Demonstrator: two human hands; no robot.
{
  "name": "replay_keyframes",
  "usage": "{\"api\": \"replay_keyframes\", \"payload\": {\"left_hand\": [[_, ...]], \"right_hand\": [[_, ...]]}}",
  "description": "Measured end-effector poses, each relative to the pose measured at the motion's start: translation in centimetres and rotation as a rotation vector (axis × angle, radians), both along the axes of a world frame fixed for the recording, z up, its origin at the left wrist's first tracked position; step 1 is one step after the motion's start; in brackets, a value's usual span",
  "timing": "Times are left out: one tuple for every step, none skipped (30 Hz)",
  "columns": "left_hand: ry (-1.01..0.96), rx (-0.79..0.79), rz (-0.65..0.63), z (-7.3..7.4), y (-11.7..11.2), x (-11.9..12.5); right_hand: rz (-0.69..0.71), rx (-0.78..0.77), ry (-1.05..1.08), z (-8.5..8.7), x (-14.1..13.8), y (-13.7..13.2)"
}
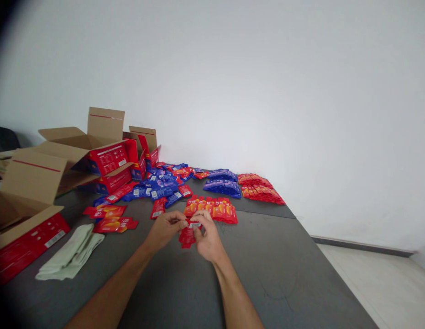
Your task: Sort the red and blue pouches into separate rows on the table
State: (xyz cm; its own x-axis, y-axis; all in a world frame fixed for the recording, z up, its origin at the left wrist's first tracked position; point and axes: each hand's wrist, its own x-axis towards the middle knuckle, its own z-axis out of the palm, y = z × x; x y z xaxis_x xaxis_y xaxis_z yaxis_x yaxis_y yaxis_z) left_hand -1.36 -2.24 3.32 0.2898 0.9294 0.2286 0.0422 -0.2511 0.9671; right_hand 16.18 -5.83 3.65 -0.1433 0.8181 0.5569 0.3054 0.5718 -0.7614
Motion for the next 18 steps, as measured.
{"api": "replay_keyframes", "payload": {"left_hand": [[-0.001,0.005,-0.001,0.0,0.0,-0.1],[-0.001,0.009,-0.004,0.1,0.1,-0.2],[0.002,0.010,-0.007,0.2,0.1,-0.3],[0.009,0.008,-0.011,0.2,0.0,-0.4],[0.021,0.004,-0.014,0.3,0.0,-0.4],[0.036,0.001,-0.012,0.3,-0.1,-0.5],[0.052,0.001,-0.001,0.4,-0.2,-0.5],[0.068,0.005,0.018,0.4,-0.2,-0.5],[0.083,0.014,0.042,0.4,-0.3,-0.4],[0.096,0.028,0.067,0.4,-0.4,-0.4],[0.108,0.044,0.092,0.5,-0.4,-0.3],[0.117,0.059,0.117,0.5,-0.4,-0.2],[0.124,0.071,0.137,0.5,-0.5,-0.1],[0.130,0.079,0.150,0.5,-0.5,0.0],[0.134,0.082,0.156,0.5,-0.5,0.1],[0.135,0.080,0.155,0.5,-0.6,0.2],[0.131,0.074,0.149,0.4,-0.6,0.3],[0.118,0.065,0.142,0.4,-0.5,0.4]], "right_hand": [[-0.001,0.001,0.020,0.0,-0.1,0.0],[0.001,0.002,0.030,-0.1,-0.2,0.1],[0.001,0.003,0.031,-0.1,-0.3,0.1],[0.001,0.005,0.023,-0.2,-0.4,0.1],[-0.005,0.007,0.011,-0.2,-0.5,0.2],[-0.012,0.010,-0.007,-0.1,-0.7,0.2],[-0.023,0.014,-0.028,-0.1,-0.8,0.2],[-0.035,0.021,-0.049,-0.1,-0.9,0.1],[-0.049,0.030,-0.072,0.0,-1.0,0.1],[-0.067,0.041,-0.096,0.1,-1.1,0.1],[-0.090,0.053,-0.121,0.1,-1.2,0.1],[-0.116,0.066,-0.147,0.2,-1.2,0.1],[-0.145,0.074,-0.172,0.3,-1.2,0.2],[-0.170,0.077,-0.196,0.3,-1.2,0.2],[-0.190,0.076,-0.219,0.3,-1.1,0.2],[-0.206,0.069,-0.238,0.3,-1.0,0.1],[-0.219,0.057,-0.252,0.3,-0.9,0.1],[-0.229,0.038,-0.256,0.3,-0.8,0.0]]}}
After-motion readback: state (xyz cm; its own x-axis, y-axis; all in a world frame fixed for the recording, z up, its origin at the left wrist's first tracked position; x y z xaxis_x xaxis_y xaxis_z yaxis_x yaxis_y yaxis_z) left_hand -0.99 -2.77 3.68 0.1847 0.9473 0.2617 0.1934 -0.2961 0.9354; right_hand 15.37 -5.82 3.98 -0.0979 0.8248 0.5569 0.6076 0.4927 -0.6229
